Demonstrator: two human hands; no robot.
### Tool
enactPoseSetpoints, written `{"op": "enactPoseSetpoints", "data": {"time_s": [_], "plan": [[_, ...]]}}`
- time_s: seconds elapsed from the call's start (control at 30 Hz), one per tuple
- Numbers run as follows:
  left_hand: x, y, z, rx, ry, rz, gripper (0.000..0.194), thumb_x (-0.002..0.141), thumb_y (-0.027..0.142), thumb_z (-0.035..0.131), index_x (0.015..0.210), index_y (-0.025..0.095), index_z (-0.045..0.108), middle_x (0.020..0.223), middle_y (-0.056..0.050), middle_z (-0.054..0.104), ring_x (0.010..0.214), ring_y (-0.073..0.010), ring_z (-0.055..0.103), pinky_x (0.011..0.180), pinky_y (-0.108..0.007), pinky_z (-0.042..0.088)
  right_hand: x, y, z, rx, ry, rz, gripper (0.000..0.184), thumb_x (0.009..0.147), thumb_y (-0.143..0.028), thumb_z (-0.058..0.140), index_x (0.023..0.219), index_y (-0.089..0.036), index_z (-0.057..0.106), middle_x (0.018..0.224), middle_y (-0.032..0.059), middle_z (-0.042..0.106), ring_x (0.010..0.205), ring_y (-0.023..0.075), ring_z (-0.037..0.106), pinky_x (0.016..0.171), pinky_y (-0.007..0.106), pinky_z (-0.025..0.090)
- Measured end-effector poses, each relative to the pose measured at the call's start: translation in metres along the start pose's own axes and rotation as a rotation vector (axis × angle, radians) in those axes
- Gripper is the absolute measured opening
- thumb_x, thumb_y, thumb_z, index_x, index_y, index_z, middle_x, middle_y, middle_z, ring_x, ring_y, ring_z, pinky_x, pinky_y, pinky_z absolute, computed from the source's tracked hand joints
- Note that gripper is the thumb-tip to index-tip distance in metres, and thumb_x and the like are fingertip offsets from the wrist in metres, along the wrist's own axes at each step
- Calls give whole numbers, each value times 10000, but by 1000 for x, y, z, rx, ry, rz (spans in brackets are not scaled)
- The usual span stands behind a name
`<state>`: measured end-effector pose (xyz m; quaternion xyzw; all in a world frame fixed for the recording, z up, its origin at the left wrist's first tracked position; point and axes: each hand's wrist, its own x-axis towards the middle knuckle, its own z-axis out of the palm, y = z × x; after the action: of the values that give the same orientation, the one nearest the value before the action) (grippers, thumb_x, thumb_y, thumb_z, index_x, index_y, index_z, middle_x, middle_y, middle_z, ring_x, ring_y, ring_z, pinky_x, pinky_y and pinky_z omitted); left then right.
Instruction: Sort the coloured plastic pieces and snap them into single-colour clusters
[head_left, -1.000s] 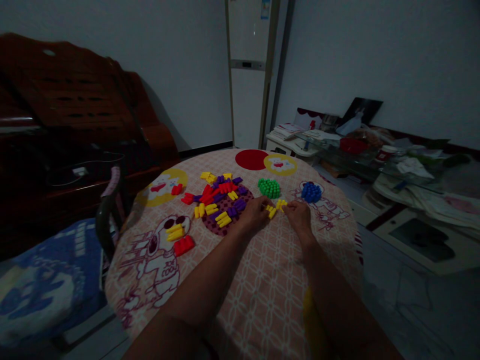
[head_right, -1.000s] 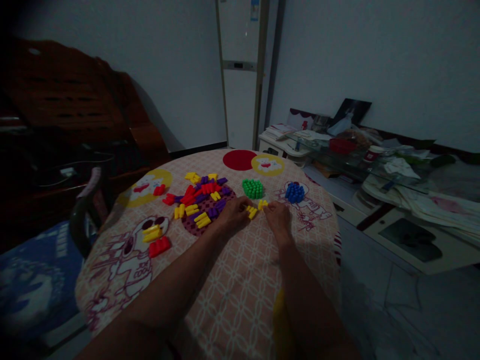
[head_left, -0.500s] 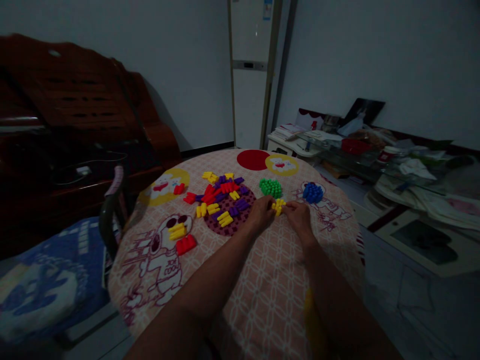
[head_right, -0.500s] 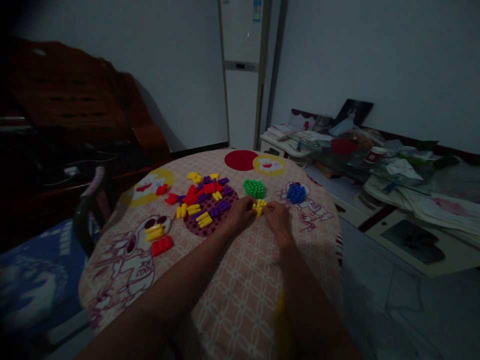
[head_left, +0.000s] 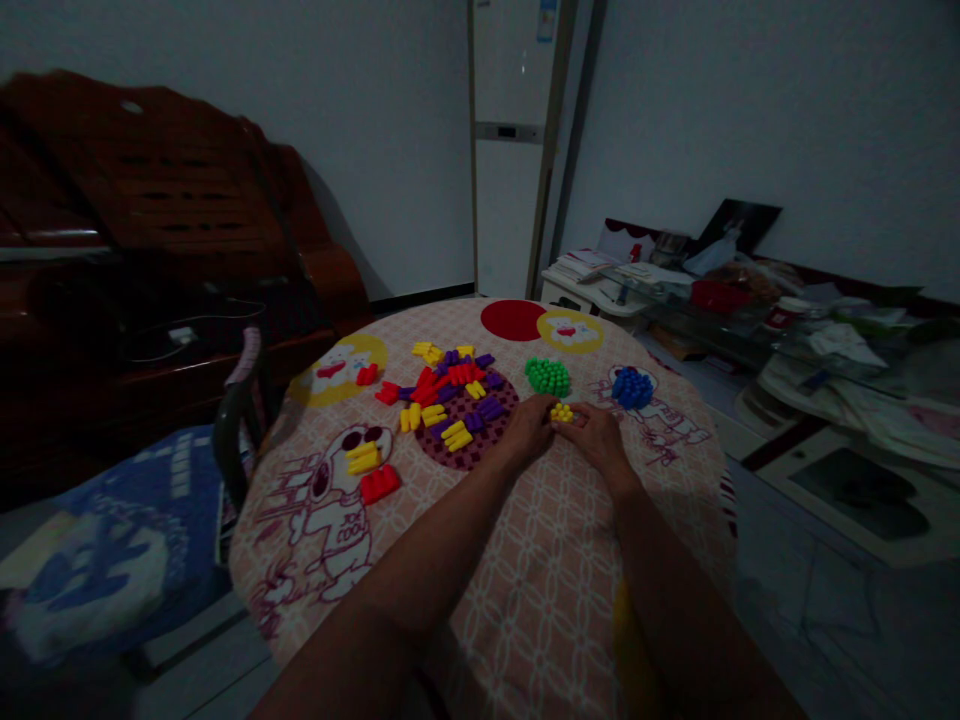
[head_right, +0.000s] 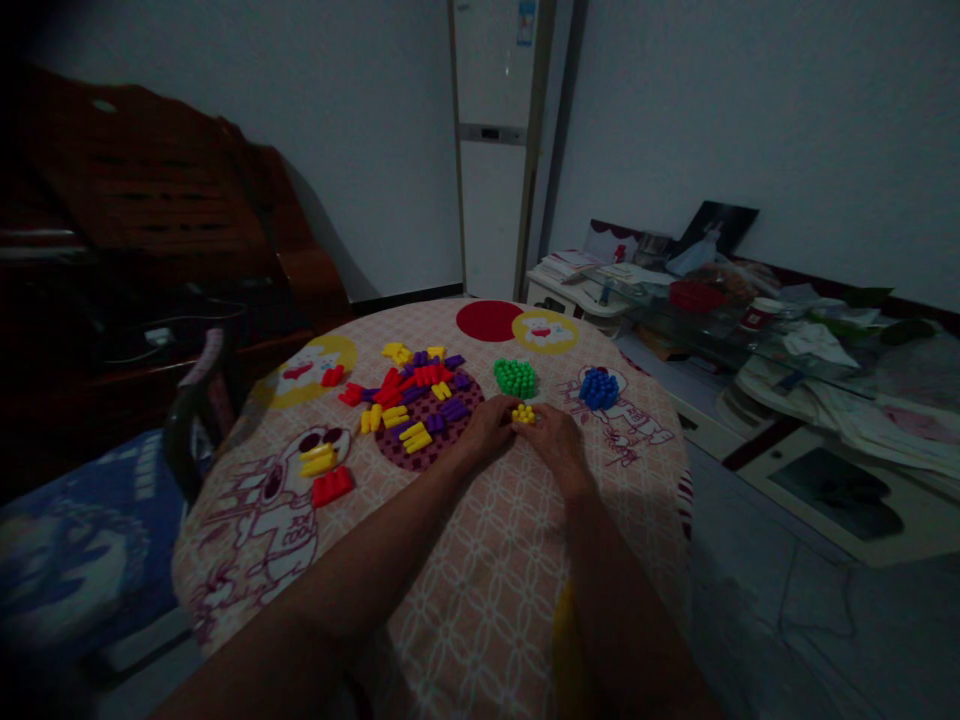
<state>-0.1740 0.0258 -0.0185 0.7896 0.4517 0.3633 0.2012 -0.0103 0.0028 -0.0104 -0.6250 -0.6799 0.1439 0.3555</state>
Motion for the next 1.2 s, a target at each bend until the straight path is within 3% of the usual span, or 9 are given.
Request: {"op": "enactPoseSetpoints", "data": {"time_s": [0.2,0.37,0.47,0.6,0.67,0.73,0.9,1.07,1.2], "plan": [[-1,4,1,-10,-32,-2,298,809,149,621,1096,123,697,1052,-115,716,973,-227,654,913,-357,526,-2,-5,2,-203,2,-15,348,811,-429,654,1055,-195,735,840,80,739,773,229,666,649,293,419],[-1,8,-12,15,-24,-35,458,779,97,604,1231,139,658,1131,-112,712,990,-210,658,925,-337,529,-2,-10,4,-296,17,38,323,854,-405,604,1066,-188,717,837,90,734,782,235,669,652,295,410],[2,9,-49,191,-69,-81,494,787,86,590,1276,130,638,1180,-129,701,1056,-223,651,960,-329,511,-3,-10,4,-282,26,58,318,862,-405,599,1067,-190,713,861,91,737,800,228,674,668,290,420],[0,1,-121,448,-279,-262,370,740,209,729,1106,155,706,1066,-105,735,972,-242,670,862,-304,517,-4,-9,3,-266,12,46,332,868,-435,608,1082,-202,709,889,84,739,822,226,676,687,294,434],[-5,-9,-148,456,-356,-360,349,680,243,787,1019,184,725,973,-62,749,887,-217,673,773,-265,504,-3,-9,3,-270,-2,41,356,862,-455,631,1105,-206,702,896,80,739,836,227,678,701,297,443],[-12,-21,-161,408,-445,-411,304,613,237,820,903,195,736,869,-34,748,792,-196,664,680,-239,474,-3,-12,4,-303,-14,43,393,854,-482,648,1129,-205,693,909,86,740,853,235,681,708,302,447],[-19,-48,-154,269,-506,-449,188,503,191,819,614,186,668,585,19,646,573,-154,558,539,-228,369,-1,-20,5,-400,-41,69,358,878,-490,615,1076,-203,695,915,108,739,850,242,684,684,297,430],[-18,-51,-152,199,-500,-409,156,508,162,772,599,194,650,559,40,630,585,-141,549,539,-213,354,-2,-19,5,-416,27,125,371,887,-494,612,1094,-192,677,925,121,734,872,245,684,696,296,424],[-15,-38,-155,170,-305,-338,159,581,143,733,723,186,678,687,20,674,670,-150,594,588,-218,396,-2,-15,5,-419,40,148,408,895,-499,606,1136,-175,666,955,139,731,907,260,685,726,311,435]]}}
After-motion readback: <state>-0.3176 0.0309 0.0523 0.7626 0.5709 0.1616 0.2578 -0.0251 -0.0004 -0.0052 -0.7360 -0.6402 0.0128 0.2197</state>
